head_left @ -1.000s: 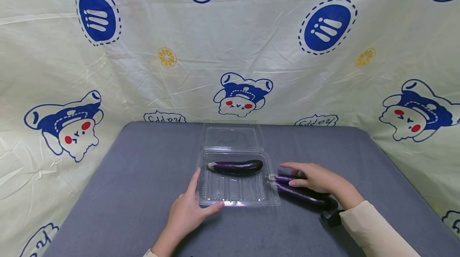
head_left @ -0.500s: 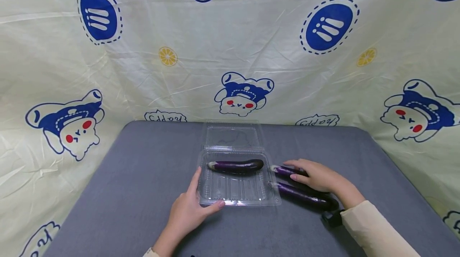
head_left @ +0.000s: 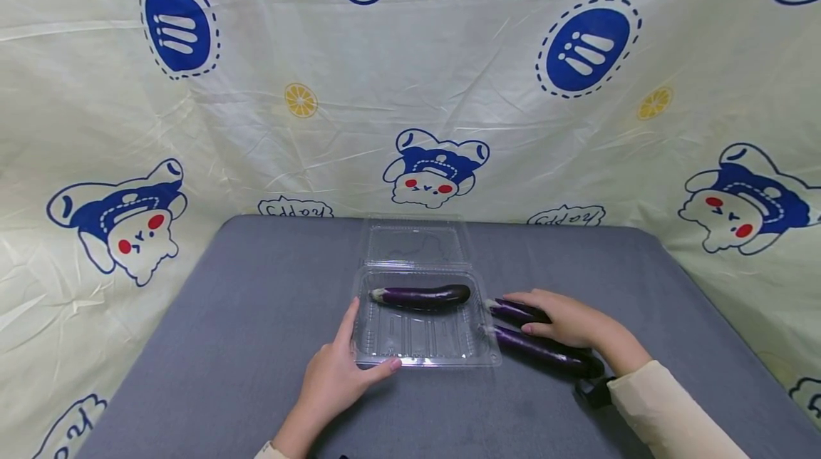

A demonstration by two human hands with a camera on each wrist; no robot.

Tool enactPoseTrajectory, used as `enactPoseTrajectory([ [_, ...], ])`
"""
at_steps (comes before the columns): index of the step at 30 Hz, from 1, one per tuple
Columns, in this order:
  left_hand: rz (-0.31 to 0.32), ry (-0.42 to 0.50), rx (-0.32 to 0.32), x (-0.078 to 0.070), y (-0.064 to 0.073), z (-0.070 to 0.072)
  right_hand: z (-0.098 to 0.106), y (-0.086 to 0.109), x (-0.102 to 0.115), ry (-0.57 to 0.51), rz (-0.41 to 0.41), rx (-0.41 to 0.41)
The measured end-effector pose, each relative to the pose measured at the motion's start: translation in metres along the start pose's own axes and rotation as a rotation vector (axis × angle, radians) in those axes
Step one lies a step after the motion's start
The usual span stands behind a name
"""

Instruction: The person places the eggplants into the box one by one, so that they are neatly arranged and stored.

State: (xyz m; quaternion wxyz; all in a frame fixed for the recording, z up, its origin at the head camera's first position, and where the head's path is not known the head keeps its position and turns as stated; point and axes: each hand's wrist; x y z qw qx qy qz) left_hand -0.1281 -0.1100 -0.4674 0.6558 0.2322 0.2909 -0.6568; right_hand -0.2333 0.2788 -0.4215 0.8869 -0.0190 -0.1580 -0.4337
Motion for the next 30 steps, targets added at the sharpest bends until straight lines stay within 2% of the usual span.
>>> enactPoseTrajectory([
  [3, -0.007, -0.006, -0.001, 0.001, 0.0, 0.0, 0.001, 0.0, 0.001, -0.001, 0.002, -0.006],
  [9, -0.009, -0.007, -0.003, 0.001, 0.0, -0.001, 0.009, 0.0, 0.001, -0.004, -0.063, -0.044],
  [12, -0.006, -0.004, -0.005, 0.001, -0.001, -0.001, 0.016, -0.002, 0.002, 0.019, -0.084, -0.1],
  [17, -0.003, -0.003, -0.005, 0.001, -0.001, 0.0, 0.029, -0.009, 0.008, 0.073, -0.055, -0.212],
  [21, -0.003, -0.001, -0.003, 0.0, -0.001, 0.001, 0.037, -0.019, 0.021, 0.103, -0.034, -0.227],
  [30, 0.001, -0.001, 0.0, 0.0, -0.001, 0.001, 0.041, -0.044, 0.069, 0.122, 0.068, -0.176],
])
Point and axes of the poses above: each hand's wrist, its own y-axis away from the middle knuckle, its own z-axis out of the back of the hand, x = y × z, and after that the axes turned 1 degree about -z, right-handed
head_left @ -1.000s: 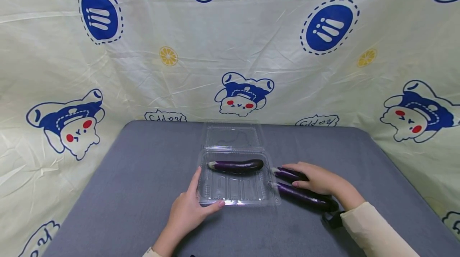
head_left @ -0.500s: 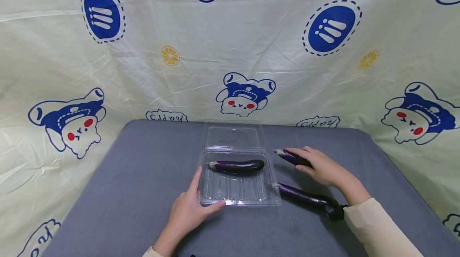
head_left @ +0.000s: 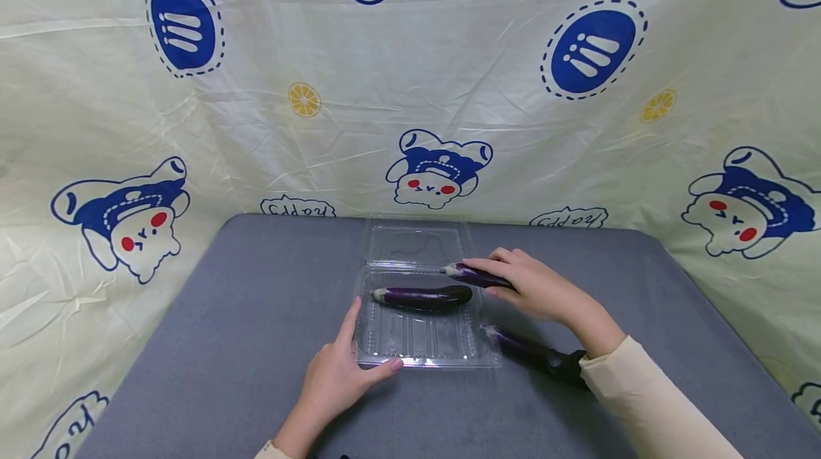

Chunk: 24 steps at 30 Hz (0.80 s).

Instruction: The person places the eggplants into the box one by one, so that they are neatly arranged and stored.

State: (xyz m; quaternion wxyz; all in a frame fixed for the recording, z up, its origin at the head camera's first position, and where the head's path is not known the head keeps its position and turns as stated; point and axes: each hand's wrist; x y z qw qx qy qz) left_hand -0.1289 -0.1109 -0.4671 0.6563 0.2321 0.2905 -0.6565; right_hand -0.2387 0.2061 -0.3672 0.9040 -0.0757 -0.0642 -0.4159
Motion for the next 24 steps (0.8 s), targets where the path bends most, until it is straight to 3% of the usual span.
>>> enactPoseTrajectory([
  [13, -0.002, -0.001, 0.011, -0.001, 0.0, 0.0, -0.018, -0.033, 0.041, 0.085, 0.119, 0.104],
  [24, 0.004, 0.008, 0.016, 0.001, -0.001, 0.0, -0.034, -0.044, 0.052, 0.158, 0.165, 0.12],
])
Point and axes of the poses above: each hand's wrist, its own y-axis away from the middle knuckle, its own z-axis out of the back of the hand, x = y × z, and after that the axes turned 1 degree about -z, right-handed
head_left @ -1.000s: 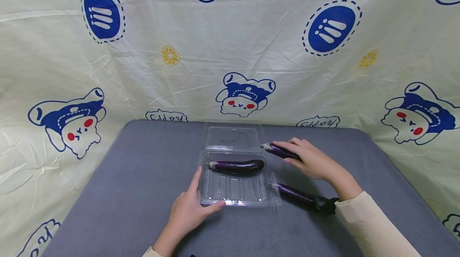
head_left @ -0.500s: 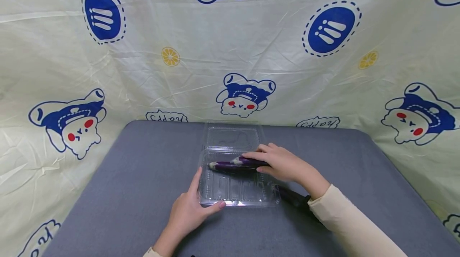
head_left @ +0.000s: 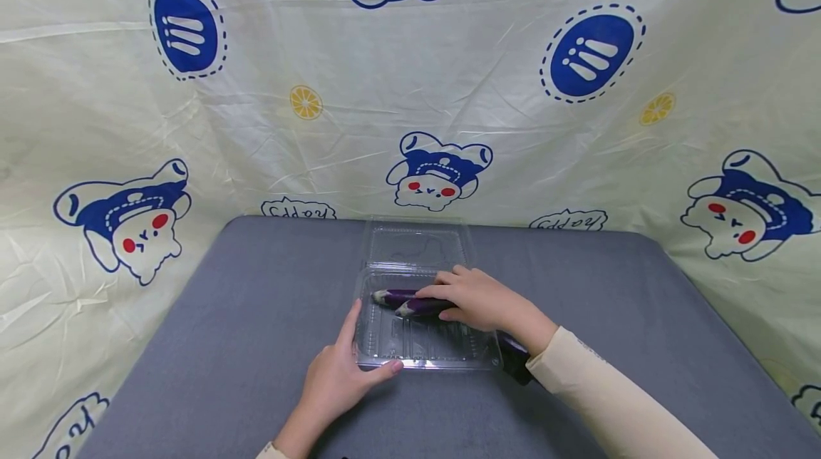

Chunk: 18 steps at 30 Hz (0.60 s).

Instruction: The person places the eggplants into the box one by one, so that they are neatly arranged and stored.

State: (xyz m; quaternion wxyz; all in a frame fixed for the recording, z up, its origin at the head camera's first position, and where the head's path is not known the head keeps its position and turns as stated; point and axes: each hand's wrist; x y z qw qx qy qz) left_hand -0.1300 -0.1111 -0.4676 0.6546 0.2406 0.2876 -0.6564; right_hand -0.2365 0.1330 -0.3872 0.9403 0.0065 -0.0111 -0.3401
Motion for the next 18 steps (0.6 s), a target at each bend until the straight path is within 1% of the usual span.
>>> enactPoseTrajectory([
  [4, -0.01, 0.002, -0.011, 0.0, 0.001, 0.0, -0.005, -0.002, 0.003, 0.047, 0.016, -0.013],
  [9, -0.005, 0.004, 0.0, 0.0, 0.001, 0.0, -0.01, -0.006, 0.009, 0.092, 0.058, -0.016],
  [14, -0.002, 0.004, 0.004, 0.001, 0.0, 0.0, -0.015, -0.01, 0.014, 0.113, 0.094, -0.042],
  [18, -0.005, 0.0, -0.001, 0.001, 0.0, -0.001, -0.017, -0.013, 0.017, 0.11, 0.094, -0.042],
])
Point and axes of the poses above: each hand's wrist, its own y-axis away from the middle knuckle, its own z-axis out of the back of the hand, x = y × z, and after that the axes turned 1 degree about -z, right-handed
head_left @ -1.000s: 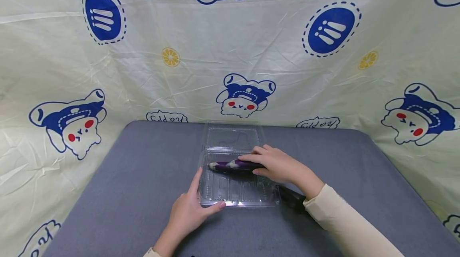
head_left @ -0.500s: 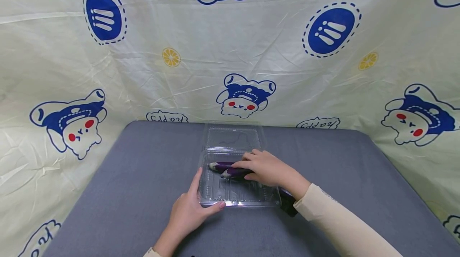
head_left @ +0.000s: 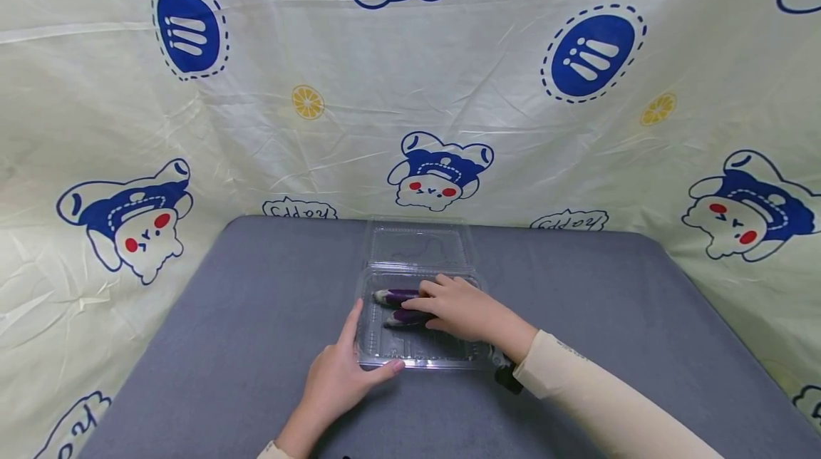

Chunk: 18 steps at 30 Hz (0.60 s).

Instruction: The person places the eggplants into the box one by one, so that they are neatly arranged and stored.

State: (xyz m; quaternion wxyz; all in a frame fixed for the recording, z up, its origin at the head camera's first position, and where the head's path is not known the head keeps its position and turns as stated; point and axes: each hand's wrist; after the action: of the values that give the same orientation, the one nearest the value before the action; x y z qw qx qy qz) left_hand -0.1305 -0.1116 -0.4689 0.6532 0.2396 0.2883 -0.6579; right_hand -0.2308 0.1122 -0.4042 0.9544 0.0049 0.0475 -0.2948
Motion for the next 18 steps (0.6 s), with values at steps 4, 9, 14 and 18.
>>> enactPoseTrajectory([
  [4, -0.01, 0.002, -0.003, 0.0002, 0.0001, 0.0, -0.0013, -0.0024, 0.0029, -0.006, -0.019, 0.04],
  [9, -0.017, 0.001, -0.003, -0.0005, 0.0004, 0.0006, -0.0014, -0.0029, 0.0041, -0.017, -0.038, 0.077],
  [14, -0.003, 0.004, 0.003, -0.0005, -0.0005, 0.0004, -0.0005, -0.0022, 0.0028, -0.042, -0.036, 0.085],
  [18, 0.004, 0.005, 0.01, -0.0006, -0.0005, -0.0001, 0.0006, -0.0016, 0.0013, -0.065, -0.027, 0.091],
])
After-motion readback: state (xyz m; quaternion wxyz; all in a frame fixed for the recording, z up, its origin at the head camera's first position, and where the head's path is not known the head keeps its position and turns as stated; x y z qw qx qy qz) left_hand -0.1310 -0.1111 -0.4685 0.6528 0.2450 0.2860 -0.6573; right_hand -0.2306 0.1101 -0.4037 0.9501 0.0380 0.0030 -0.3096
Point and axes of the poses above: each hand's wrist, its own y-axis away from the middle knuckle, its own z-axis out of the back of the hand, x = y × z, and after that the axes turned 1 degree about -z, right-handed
